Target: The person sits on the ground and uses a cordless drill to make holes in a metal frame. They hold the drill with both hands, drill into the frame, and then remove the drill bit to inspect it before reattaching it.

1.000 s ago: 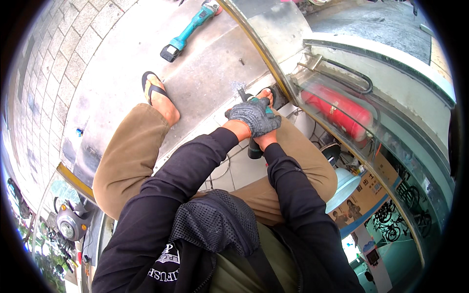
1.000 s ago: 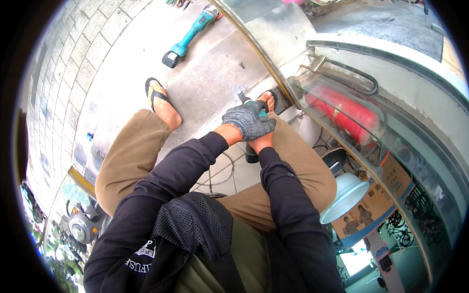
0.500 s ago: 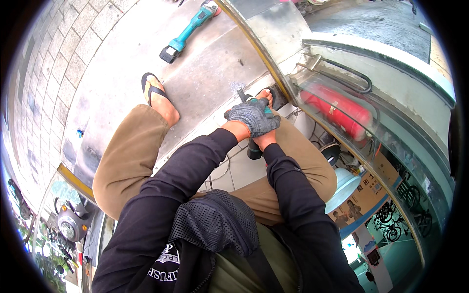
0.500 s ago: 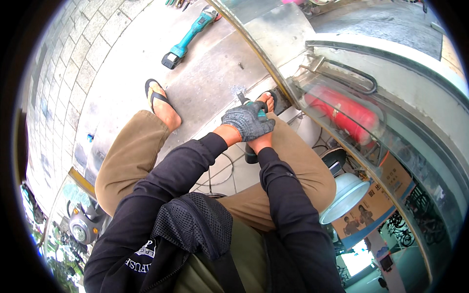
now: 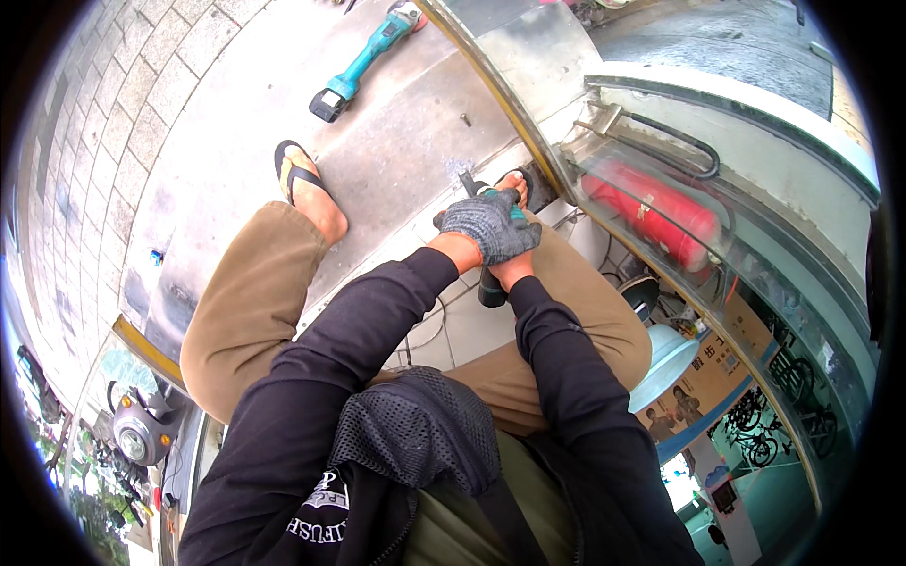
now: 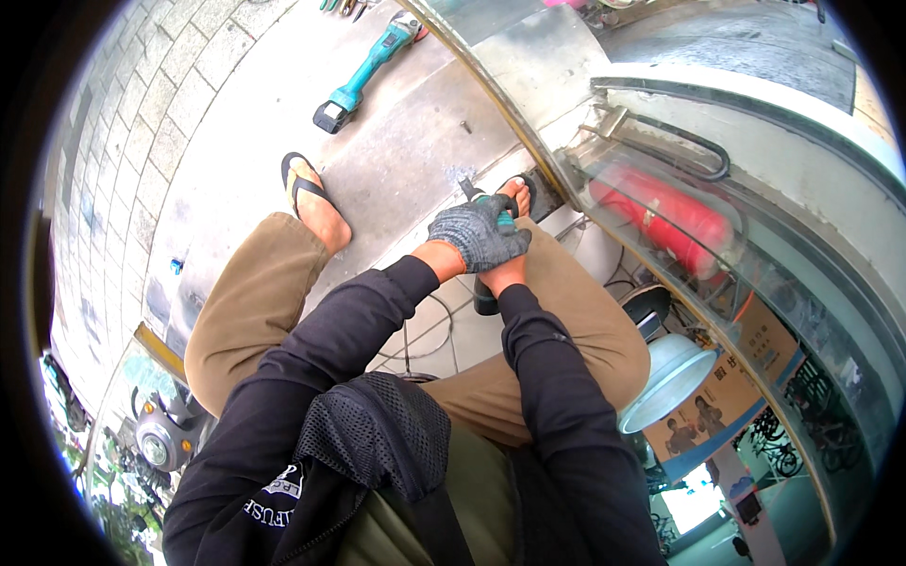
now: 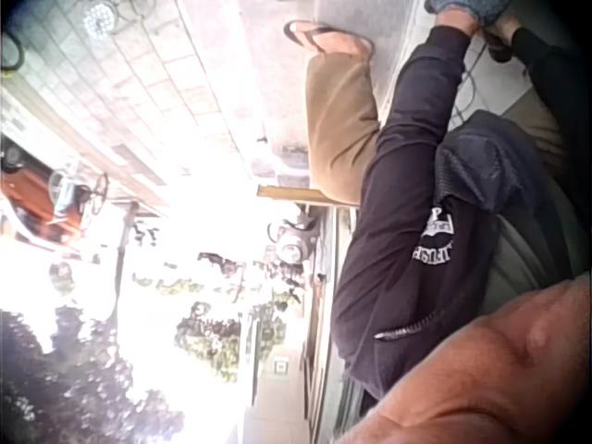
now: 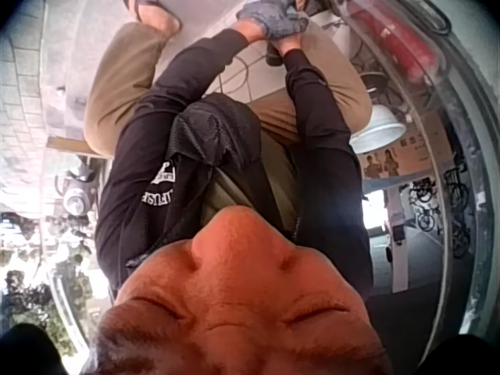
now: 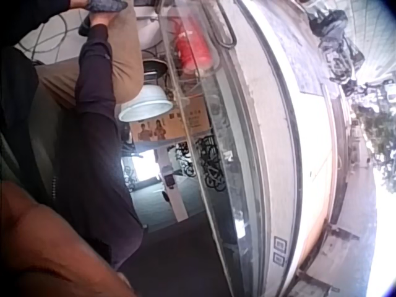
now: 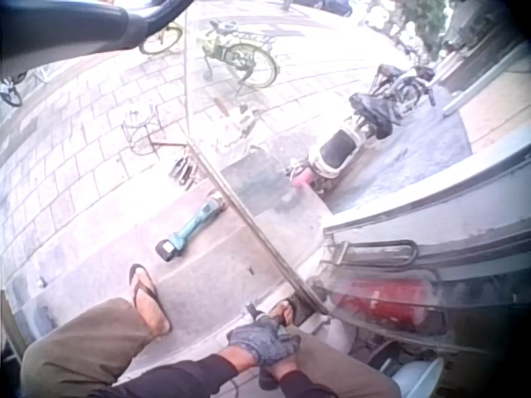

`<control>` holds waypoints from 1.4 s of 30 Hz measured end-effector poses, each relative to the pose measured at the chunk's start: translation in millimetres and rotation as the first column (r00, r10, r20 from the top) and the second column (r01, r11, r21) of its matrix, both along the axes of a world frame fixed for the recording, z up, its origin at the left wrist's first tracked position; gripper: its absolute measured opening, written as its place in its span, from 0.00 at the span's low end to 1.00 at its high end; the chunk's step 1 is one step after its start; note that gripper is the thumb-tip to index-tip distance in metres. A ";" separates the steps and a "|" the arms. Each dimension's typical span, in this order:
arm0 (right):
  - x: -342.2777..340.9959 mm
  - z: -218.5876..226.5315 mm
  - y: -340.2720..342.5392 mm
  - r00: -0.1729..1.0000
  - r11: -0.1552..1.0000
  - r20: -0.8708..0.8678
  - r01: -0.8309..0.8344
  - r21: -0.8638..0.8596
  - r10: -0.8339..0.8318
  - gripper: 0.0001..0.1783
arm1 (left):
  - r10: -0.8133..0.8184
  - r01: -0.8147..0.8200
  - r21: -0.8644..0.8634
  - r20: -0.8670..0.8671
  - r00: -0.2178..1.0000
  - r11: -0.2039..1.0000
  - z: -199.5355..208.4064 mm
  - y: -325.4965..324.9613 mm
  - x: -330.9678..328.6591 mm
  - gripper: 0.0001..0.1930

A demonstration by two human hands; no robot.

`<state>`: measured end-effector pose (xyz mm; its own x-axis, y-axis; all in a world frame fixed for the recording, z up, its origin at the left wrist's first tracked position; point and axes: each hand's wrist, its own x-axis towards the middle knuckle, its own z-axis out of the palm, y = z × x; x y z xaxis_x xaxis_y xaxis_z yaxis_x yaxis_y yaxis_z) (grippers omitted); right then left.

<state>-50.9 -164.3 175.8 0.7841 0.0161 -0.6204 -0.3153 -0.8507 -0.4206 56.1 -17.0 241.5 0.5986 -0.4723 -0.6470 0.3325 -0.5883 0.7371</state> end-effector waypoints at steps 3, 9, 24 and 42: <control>-3.4 -2.3 -2.0 0.998 0.998 -0.033 0.060 0.033 -0.059 0.34 | 0.064 -0.066 0.029 0.090 0.994 0.997 3.3 -0.5 -4.4 0.37; -1.6 0.9 -0.2 0.999 0.998 0.013 -0.045 -0.042 0.046 0.33 | 0.005 -0.005 0.027 0.007 1.000 1.000 2.7 0.5 0.3 0.37; -4.0 -7.6 0.8 0.998 0.999 0.039 0.039 0.023 -0.040 0.32 | -0.045 0.045 0.031 -0.010 0.999 0.998 0.2 1.4 2.3 0.40; 2.2 5.0 4.4 0.992 0.990 0.050 0.115 0.082 -0.119 0.31 | -0.012 0.012 0.015 -0.017 1.000 1.000 -1.1 2.4 2.1 0.34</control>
